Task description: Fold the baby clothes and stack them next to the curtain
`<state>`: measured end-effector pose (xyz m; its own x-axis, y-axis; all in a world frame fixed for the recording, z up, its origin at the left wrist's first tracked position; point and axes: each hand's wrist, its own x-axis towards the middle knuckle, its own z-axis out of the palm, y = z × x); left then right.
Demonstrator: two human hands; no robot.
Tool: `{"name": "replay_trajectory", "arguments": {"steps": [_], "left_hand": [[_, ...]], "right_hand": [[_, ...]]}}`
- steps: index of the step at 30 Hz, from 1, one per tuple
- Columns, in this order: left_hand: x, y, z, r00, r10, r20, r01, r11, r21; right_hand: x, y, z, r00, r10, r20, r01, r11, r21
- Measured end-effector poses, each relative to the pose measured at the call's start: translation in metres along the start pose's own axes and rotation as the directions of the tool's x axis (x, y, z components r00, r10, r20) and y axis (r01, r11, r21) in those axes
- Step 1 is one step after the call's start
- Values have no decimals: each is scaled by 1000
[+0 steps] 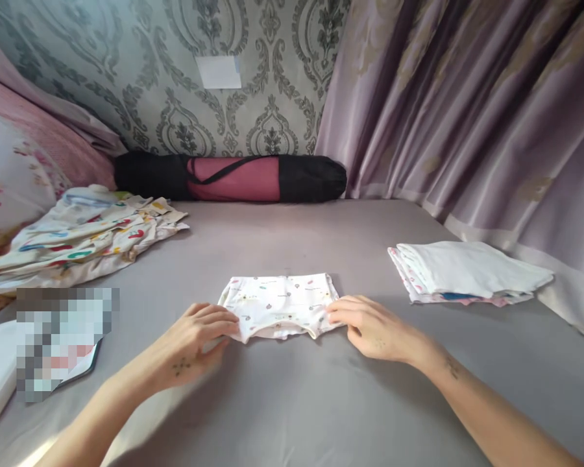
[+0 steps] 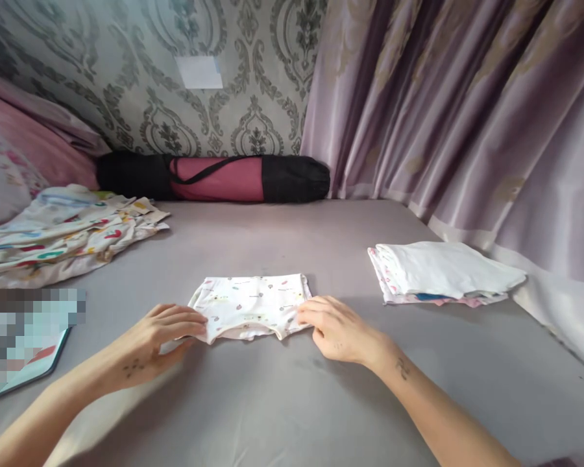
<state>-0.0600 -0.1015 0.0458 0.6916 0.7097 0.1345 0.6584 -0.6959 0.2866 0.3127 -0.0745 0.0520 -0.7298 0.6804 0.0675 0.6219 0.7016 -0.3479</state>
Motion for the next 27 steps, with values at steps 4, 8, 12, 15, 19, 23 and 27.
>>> {"name": "replay_trajectory", "arguments": {"steps": [4,8,12,15,19,23,27], "left_hand": [[17,-3,1,994,-69,-81,68,998,-8],[46,2,20,995,-59,-77,59,998,5],[71,6,43,998,-65,-23,66,996,52],[79,-2,56,990,-138,21,135,986,95],[80,-11,61,984,-172,54,165,979,117],[78,-11,56,988,-143,56,137,985,108],[73,-15,51,981,-191,27,185,971,150]], "right_hand": [[22,-13,1,995,64,-82,-68,996,-51],[54,-31,24,996,7,-93,-17,995,-103],[76,-32,44,999,54,-10,-54,994,-99],[84,-18,53,995,90,45,-87,994,-64],[86,-5,58,996,79,46,-77,996,-53],[84,-6,55,995,79,68,-76,996,-45],[77,-3,52,992,122,25,-119,987,-105]]}}
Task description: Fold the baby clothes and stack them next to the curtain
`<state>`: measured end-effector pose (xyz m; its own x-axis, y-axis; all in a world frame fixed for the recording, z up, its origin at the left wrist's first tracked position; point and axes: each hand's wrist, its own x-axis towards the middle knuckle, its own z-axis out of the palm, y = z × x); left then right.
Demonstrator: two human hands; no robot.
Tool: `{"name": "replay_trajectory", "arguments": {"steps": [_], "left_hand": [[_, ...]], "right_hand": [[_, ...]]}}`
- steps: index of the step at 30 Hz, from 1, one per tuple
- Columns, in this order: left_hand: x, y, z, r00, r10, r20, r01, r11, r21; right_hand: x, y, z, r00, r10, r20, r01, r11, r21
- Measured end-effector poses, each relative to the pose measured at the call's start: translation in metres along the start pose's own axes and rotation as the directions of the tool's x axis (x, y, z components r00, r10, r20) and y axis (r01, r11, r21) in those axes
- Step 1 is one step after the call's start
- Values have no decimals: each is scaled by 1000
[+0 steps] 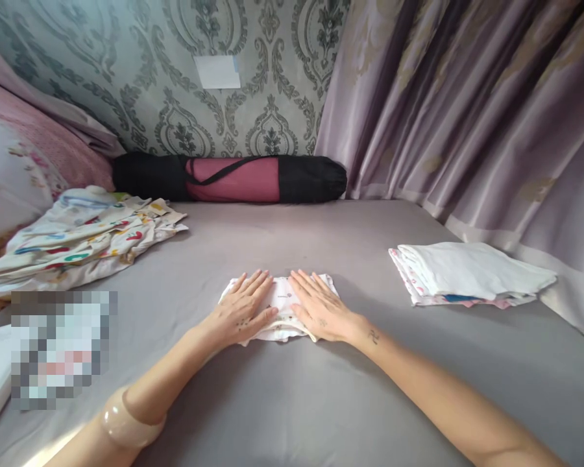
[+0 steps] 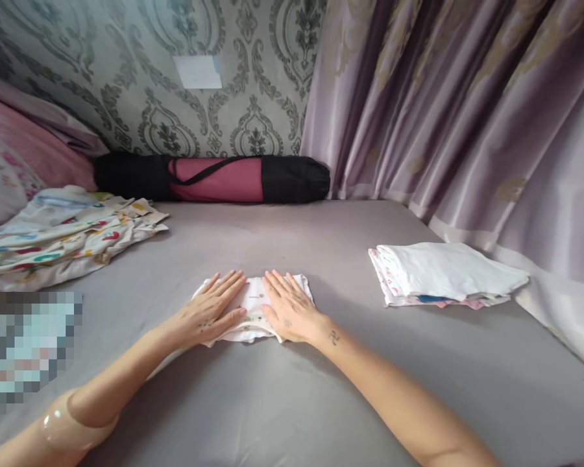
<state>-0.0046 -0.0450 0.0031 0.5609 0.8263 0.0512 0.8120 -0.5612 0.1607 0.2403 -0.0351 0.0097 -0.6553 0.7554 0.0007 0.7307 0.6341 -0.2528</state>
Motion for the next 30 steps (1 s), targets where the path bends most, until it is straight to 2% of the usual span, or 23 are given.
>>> {"name": "replay_trajectory", "arguments": {"steps": [3,6,9,11,13,16,20,22,24,27,30], "left_hand": [[-3,-5,2,998,-67,-2,67,997,32],[-4,-10,5,998,-58,7,57,998,37],[-9,-18,5,998,-35,-45,37,999,30],[-14,-26,5,995,-63,-72,64,998,13],[-19,-34,4,992,-118,-33,117,993,-32],[-24,-39,2,982,-185,50,190,974,-123],[-25,-37,-1,970,-240,27,238,935,-263],[-26,-36,-3,956,-292,-18,266,894,-361],[-28,-35,-3,931,-360,-63,291,835,-467],[-30,-36,-4,896,-427,-123,283,762,-583],[-31,-36,-6,869,-471,-153,272,712,-647]], "right_hand": [[-4,8,4,996,65,-61,-69,996,-59],[-6,13,7,997,63,-51,-66,995,-72],[-10,18,4,997,63,-39,-65,997,-50],[-14,24,2,993,110,-49,-111,993,-38],[-18,31,2,985,164,-46,-166,986,-27],[-21,39,2,983,184,-8,-184,983,-22],[-16,31,-4,986,166,-17,-167,984,-66],[-9,18,-9,992,105,-64,-111,990,-87],[1,1,-12,997,-31,-77,24,996,-86],[17,-20,-9,970,-244,-27,242,969,-47],[29,-27,0,943,-331,21,331,943,-12]]}}
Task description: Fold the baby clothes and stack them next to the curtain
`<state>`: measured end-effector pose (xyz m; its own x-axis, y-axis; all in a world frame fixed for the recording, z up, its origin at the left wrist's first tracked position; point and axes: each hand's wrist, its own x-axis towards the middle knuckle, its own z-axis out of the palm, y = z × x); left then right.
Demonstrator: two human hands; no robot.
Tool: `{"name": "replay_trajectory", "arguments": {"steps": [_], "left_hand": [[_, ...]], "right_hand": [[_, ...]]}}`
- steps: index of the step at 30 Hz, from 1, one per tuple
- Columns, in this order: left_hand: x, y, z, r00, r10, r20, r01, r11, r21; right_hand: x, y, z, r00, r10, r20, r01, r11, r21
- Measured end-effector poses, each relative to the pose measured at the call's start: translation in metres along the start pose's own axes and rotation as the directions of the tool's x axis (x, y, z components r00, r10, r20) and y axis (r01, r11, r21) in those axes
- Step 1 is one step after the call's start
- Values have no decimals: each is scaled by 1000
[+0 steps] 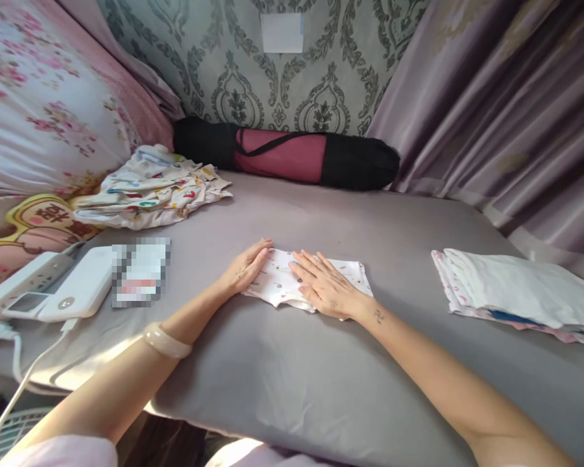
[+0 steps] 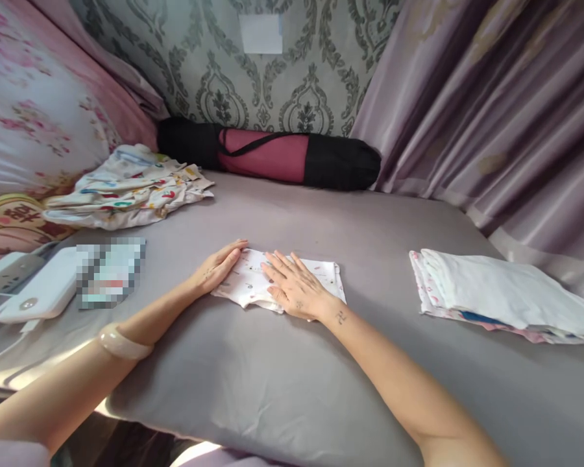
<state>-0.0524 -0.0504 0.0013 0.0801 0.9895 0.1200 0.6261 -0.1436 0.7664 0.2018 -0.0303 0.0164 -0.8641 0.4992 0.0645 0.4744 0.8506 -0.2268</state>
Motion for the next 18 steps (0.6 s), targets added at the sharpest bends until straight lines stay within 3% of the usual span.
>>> {"name": "replay_trajectory", "arguments": {"steps": [6,10,18], "left_hand": [[0,7,-4,994,-99,-50,94,991,-100],[-1,8,-7,990,-114,-83,97,978,-185],[-2,6,-11,979,-153,-137,98,933,-345]], "right_hand": [[2,4,4,999,-8,44,8,1000,-10],[13,-9,-1,997,-68,46,68,998,-10],[33,-29,11,982,-166,95,166,986,3]]}}
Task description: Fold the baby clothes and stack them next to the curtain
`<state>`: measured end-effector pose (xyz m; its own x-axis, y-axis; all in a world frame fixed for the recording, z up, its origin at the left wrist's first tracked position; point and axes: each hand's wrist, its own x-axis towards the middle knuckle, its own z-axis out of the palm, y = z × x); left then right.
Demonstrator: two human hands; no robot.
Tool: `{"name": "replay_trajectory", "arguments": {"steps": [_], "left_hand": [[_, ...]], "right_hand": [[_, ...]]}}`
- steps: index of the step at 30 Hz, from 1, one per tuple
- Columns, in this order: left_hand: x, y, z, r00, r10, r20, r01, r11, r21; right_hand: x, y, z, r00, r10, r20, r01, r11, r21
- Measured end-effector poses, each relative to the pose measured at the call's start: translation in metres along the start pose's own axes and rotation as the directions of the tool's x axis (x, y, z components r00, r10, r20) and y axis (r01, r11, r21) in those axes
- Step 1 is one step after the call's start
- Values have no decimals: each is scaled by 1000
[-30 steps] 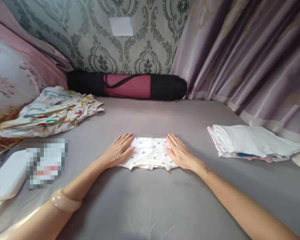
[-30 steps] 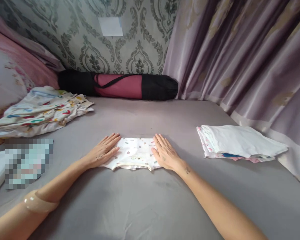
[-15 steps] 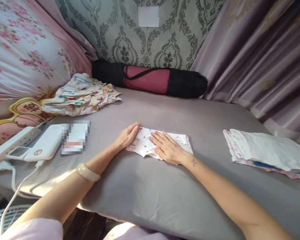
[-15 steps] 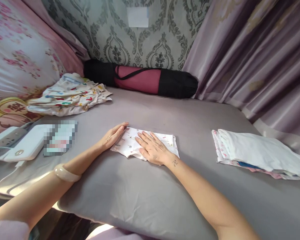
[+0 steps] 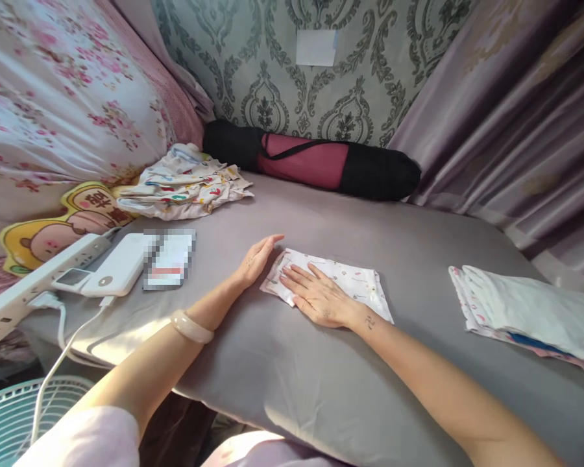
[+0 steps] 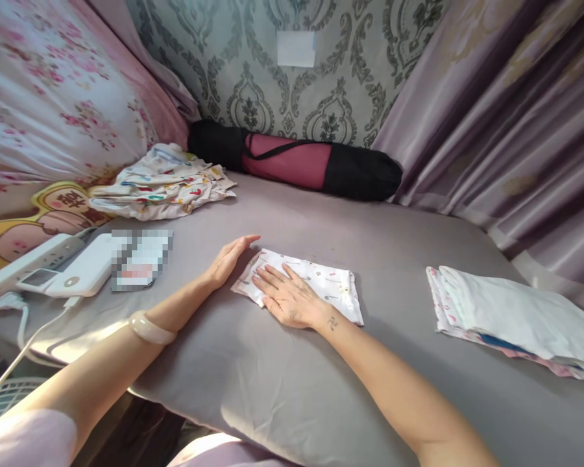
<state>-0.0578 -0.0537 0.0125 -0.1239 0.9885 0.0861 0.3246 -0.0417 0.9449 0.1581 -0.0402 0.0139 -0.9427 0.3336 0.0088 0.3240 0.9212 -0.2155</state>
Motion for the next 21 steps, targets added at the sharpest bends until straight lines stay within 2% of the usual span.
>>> {"name": "replay_trajectory", "arguments": {"steps": [3,6,8,12,15,17,19,21], "left_hand": [[0,-1,-1,1000,-2,1,2,1000,-31],[1,-5,-1,1000,6,-5,-6,999,-47],[3,-9,-2,1000,8,-13,-9,998,-55],[5,-14,-3,1000,22,-19,-23,999,-43],[5,-13,-1,1000,14,-26,-14,1000,6],[5,-12,0,1000,2,-29,0,997,76],[7,-12,0,1000,4,-21,-1,988,152],[9,-13,-2,1000,6,-15,-2,966,257]], "right_hand": [[4,-3,-9,999,-4,38,3,1000,16],[16,-11,-12,999,31,-10,-30,999,21],[26,-16,-6,996,72,-50,-71,997,22],[39,-20,7,993,116,-29,-114,991,67],[37,-21,2,994,103,-31,-96,978,184],[29,-19,-7,985,145,-91,-110,942,317],[14,-10,-16,940,278,-196,-168,880,444],[-10,8,-23,845,457,-276,-258,802,539]]}}
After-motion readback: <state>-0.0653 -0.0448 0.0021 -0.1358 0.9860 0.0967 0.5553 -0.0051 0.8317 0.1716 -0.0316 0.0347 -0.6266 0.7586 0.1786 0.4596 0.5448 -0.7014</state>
